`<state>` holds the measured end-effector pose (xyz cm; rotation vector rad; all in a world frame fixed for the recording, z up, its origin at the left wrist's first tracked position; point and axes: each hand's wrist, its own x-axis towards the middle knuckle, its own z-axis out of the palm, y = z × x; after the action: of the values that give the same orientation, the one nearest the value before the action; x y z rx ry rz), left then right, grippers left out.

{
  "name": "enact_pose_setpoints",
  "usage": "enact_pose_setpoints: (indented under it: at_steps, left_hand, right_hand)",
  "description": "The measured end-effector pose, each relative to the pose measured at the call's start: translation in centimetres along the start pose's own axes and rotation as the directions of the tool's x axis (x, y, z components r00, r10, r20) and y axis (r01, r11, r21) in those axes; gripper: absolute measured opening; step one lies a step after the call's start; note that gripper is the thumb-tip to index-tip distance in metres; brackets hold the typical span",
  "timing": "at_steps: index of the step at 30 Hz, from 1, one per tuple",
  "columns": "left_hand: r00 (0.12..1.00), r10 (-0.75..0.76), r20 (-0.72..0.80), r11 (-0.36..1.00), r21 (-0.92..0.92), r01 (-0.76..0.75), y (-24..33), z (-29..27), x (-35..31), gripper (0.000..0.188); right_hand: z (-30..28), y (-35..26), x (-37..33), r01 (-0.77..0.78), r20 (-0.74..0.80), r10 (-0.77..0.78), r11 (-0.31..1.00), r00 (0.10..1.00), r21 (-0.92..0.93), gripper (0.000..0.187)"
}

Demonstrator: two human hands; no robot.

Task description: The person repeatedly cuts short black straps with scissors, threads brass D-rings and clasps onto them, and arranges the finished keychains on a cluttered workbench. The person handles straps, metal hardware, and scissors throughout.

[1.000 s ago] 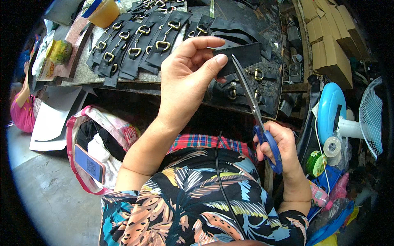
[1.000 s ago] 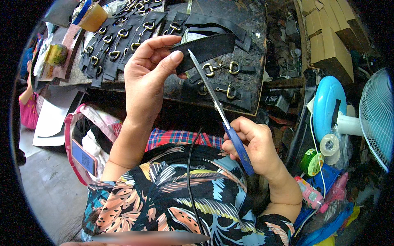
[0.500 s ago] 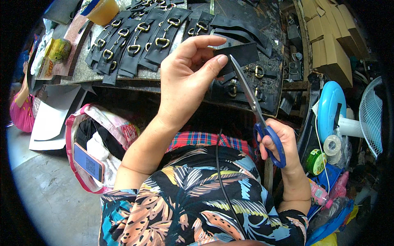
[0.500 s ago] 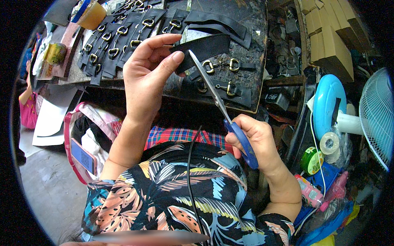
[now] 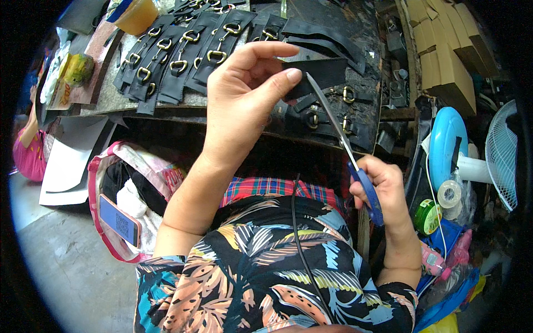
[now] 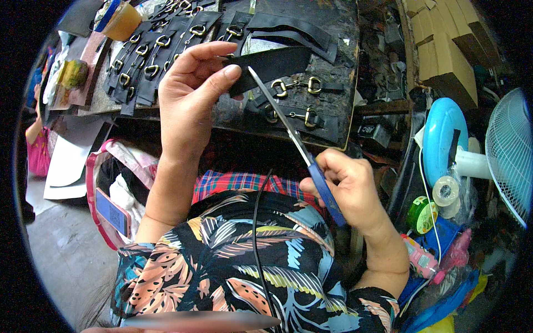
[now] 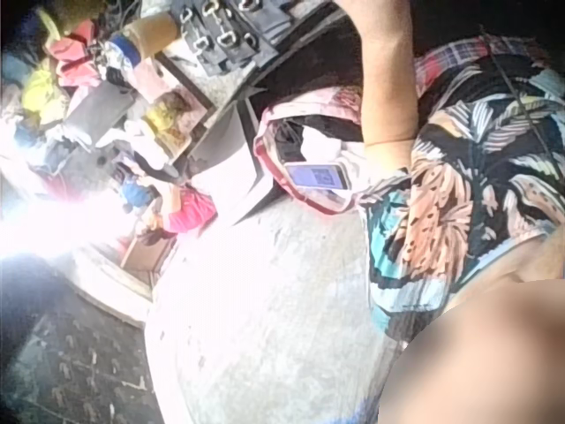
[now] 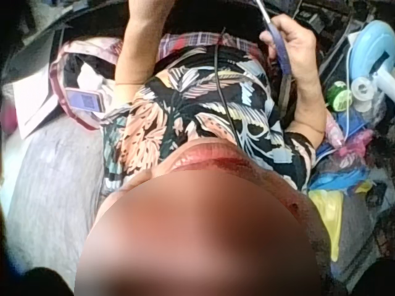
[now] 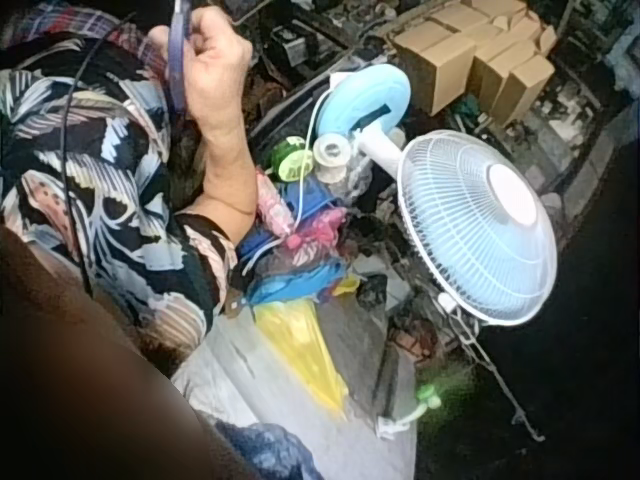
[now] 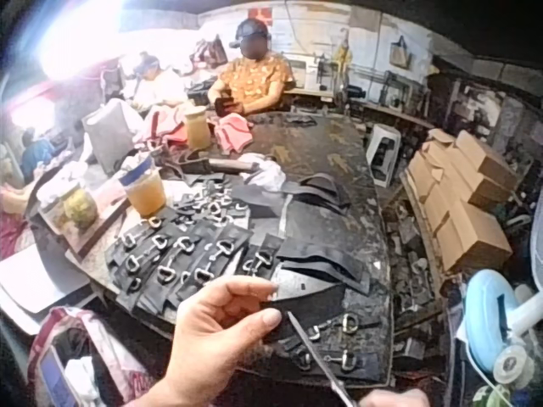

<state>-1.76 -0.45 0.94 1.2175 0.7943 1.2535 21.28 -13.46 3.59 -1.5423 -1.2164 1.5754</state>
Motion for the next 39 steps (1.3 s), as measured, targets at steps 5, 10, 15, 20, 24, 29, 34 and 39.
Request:
enact_pose_setpoints:
  at_steps: [5, 10, 15, 20, 24, 29, 34, 39]
  left_hand:
    - [0.994, 0.016, -0.104, 0.996, -0.081, -0.024, 0.1, -0.8, 0.5, 0.029]
    - [1.000, -0.003, -0.016, 0.975, -0.222, 0.000, 0.4, -1.5, 0.5, 0.026]
    - [0.989, -0.081, 0.121, 0.914, -0.387, 0.122, 0.1, -1.0, -0.4, 0.027]
    - [0.999, -0.002, 0.042, 0.997, 0.076, -0.001, 0.6, -1.4, -1.1, 0.026]
    - [0.859, 0.432, 0.274, 0.506, 0.715, -0.482, 2.0, -1.7, -0.8, 0.038]
    - [0.879, 0.172, 0.445, 0.756, 0.512, -0.408, 3.6, 0.1, -2.4, 0.042]
    - [0.825, -0.394, 0.406, 0.915, 0.091, 0.392, 3.8, 0.5, -2.4, 0.023]
    - [0.798, -0.440, 0.412, 0.854, -0.084, 0.514, 2.6, 1.0, -2.5, 0.019]
  right_hand:
    - [-2.9, -1.0, 1.3, 0.062, -0.050, -0.066, 0.995, 0.997, -0.078, 0.030]
    - [-4.0, -1.9, 3.6, 0.339, -0.079, -0.332, 0.935, 0.940, 0.106, 0.060]
    - [-3.4, -2.0, 5.9, 0.392, -0.299, -0.372, 0.920, 0.879, 0.007, 0.048]
    - [-2.1, -1.7, 5.8, 0.422, -0.370, -0.336, 0.888, 0.866, 0.181, 0.043]
    - [-0.8, -1.6, 5.2, 0.440, -0.308, -0.372, 0.877, 0.876, 0.194, 0.046]
    - [0.6, -2.2, 4.9, 0.510, -0.228, -0.486, 0.858, 0.844, 0.058, 0.044]
    - [1.2, -2.4, 4.1, 0.489, -0.276, -0.457, 0.870, 0.846, 0.061, 0.039]
    - [1.4, -2.3, 4.1, 0.474, -0.285, -0.421, 0.867, 0.861, 0.152, 0.039]
